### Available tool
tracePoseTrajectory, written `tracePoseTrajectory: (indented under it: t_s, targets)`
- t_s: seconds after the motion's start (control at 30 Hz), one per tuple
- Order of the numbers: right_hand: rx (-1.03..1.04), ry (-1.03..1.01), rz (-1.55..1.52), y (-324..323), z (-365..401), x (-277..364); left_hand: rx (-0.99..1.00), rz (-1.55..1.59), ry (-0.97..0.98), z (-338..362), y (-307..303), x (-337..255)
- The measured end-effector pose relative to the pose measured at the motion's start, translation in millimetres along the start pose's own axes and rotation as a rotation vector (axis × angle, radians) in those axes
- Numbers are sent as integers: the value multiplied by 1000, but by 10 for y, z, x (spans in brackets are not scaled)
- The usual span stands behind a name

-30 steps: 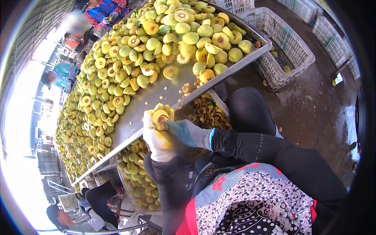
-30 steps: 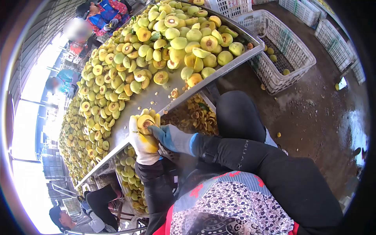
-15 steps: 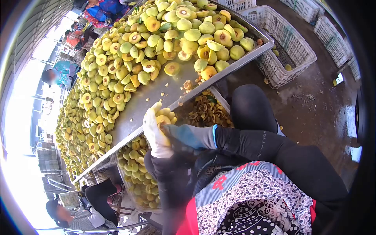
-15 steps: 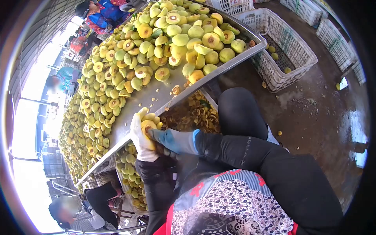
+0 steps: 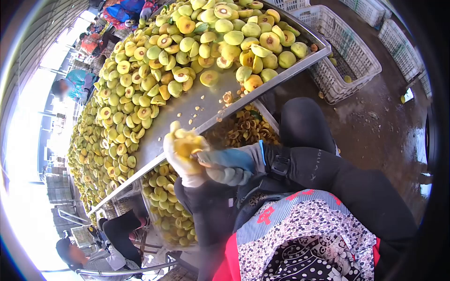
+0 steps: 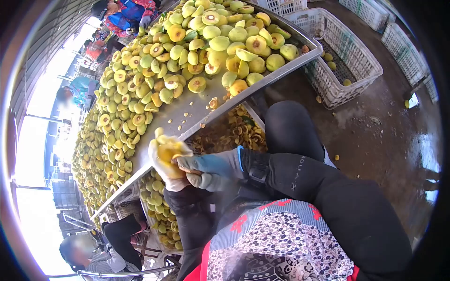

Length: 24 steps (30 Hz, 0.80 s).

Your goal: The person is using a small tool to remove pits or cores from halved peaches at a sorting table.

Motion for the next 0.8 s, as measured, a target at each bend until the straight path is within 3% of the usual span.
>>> tracePoseTrajectory:
  t_s: [0.03, 0.07, 0.1, 0.13, 0.2, 0.23, 0.27, 0.3, 0.33, 0.4, 0.47, 0.5, 0.53, 0.63, 0.7, 0.73, 0.77, 0.8]
  targets:
    - [2, 41, 28, 8, 44, -37, 86, 198, -38, -67, -254, -157]
    - [4, 82, 54, 20, 66, -75, 9, 335, -12, -32, -336, -382]
    - [-130, 59, 205, -10, 64, -72, -62, 474, 17, 21, -411, -583]
    - [-266, 33, 357, -30, 66, -67, -59, -385, 418, 163, -521, -866]
    - [-427, -10, 491, -80, 39, -85, -335, -1061, 659, 333, -567, -1251]
    - [-451, -23, 473, -144, -49, -143, -608, -852, 515, 352, -605, -1452]
    - [-475, -32, 459, -205, -128, -168, -423, -846, 616, 212, -636, -1575]
    - [-498, -38, 448, -273, -167, -167, -473, -958, 628, 149, -750, -1593]
    - [-644, 140, 436, 41, 140, 141, -322, -984, 565, 43, -391, -1386]
    - [-824, -230, 574, -446, -170, -93, -90, -1073, 436, -273, 92, -907]
    - [-980, -390, 529, -493, -64, 4, 131, -1236, 376, -760, 369, -422]
    - [-938, -481, 372, -538, -14, 50, 270, -1330, 383, -1040, 443, -170]
    - [-890, -569, 214, -581, 41, 84, 268, -1436, 335, -1266, 530, 76]
    - [-1207, -939, 714, -761, 133, 101, 306, -1602, 52, -1772, 450, 691]
    - [-1364, -998, 822, -780, 181, 176, 338, -1788, -89, -1760, 540, 939]
    - [-1422, -1007, 848, -774, 220, 221, 450, -1817, 111, -1950, 299, 1035]
    - [-1433, -986, 821, -698, 288, 292, 500, -1712, 136, -1902, 314, 1027]
    - [-1437, -962, 793, -626, 338, 345, 509, -1618, 23, -1873, 288, 959]
Point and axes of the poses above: each hand's wrist, its own z-axis away from the middle knuckle, its own y-axis out of the palm, x = y × z, the point moved 3 cm from there along -z, towards the middle knuckle, and after that the axes turned 14 degrees about z, right-handed, at the moved point
